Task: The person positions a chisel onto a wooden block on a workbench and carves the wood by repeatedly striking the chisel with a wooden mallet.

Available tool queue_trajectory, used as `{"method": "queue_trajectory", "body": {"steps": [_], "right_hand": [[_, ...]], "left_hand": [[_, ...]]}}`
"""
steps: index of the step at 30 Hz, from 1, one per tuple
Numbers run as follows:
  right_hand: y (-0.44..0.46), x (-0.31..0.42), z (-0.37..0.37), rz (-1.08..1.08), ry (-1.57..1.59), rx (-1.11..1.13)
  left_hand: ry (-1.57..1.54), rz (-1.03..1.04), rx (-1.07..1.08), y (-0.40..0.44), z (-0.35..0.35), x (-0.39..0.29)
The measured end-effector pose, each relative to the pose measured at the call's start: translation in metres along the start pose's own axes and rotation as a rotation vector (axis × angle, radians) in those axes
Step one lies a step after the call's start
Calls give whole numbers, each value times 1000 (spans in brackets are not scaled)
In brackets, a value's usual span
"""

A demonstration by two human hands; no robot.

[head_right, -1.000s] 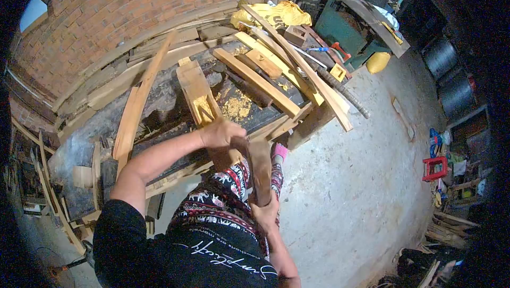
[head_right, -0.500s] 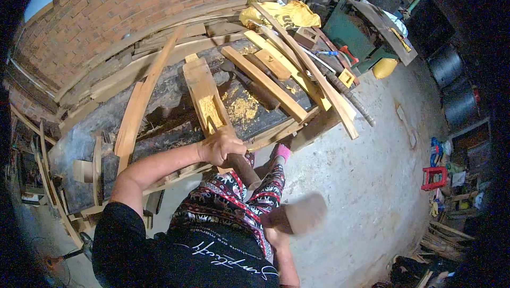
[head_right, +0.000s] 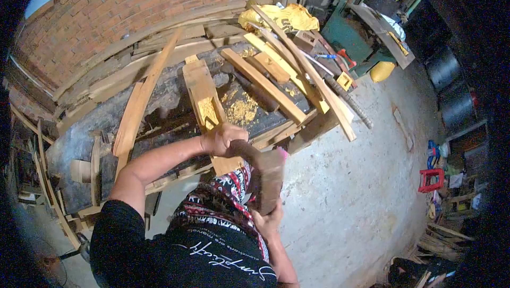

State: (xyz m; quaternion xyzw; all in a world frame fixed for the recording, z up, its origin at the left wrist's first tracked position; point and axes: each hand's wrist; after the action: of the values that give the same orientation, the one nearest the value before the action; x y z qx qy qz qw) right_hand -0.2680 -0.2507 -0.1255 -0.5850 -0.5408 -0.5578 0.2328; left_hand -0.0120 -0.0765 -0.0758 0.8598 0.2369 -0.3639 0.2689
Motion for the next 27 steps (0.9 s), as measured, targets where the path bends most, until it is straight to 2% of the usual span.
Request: {"method": "queue_trajectory", "body": {"steps": [1,2,3,4,7,9,10,12,14,15,16,17,18,19,21,22,23,25,26,27], "right_hand": [[-1,22,-4,35,36,-64],[-3,30,-8,15,204,-55],[9,65,-9,-31,240,-94],[7,50,-7,-206,271,-118],[10,23,-16,-453,-14,247],[5,-5,12,46,-113,92],[8,-4,16,88,42,39],[10,6,5,23,15,-13],[7,24,-2,-79,-122,-103],[0,19,-7,-13,-3,-158],[-4,19,-10,-49,60,-162],[-6,19,-12,-83,127,-160],[-8,21,-16,-139,60,-112],[-10,20,-14,-137,63,-109],[-12,16,-11,-133,129,-185],[-6,30,-6,-123,62,-206],[-6,28,-3,-127,66,-196],[-13,21,-2,-6,-14,-190],[-13,22,-3,-41,-61,-127],[-12,23,-3,-39,-61,-125]], "left_hand": [[13,-24,42,-3,3,0],[-28,32,5,-4,4,-4],[-33,36,6,-5,5,-6],[-27,46,16,-7,5,-7],[0,68,11,-8,4,-5],[-20,103,-66,-6,5,-11],[-19,105,-64,-4,9,-9],[71,-12,-84,2,15,4],[89,33,-140,4,17,3],[92,63,-203,4,19,1],[90,70,-207,7,17,-1],[59,37,-287,8,14,-2],[31,0,-365,9,10,-1],[-56,37,-492,12,9,4],[-126,-102,-771,15,-3,-22],[-35,-28,-808,16,-7,-20],[34,41,-831,16,-4,-25],[57,76,-618,1,5,-29],[71,80,-564,-4,9,-35],[228,124,-583,-12,12,-43]]}}
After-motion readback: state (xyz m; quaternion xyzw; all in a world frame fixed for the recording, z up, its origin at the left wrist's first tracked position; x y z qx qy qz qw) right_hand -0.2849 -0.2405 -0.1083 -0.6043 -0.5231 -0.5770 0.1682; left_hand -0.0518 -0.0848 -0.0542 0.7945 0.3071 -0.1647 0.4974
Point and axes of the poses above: each hand's wrist, its own y-axis towards the middle knuckle, its own z-axis out of the palm, x = y × z, and after that the axes turned 14 degrees about -z, right-handed
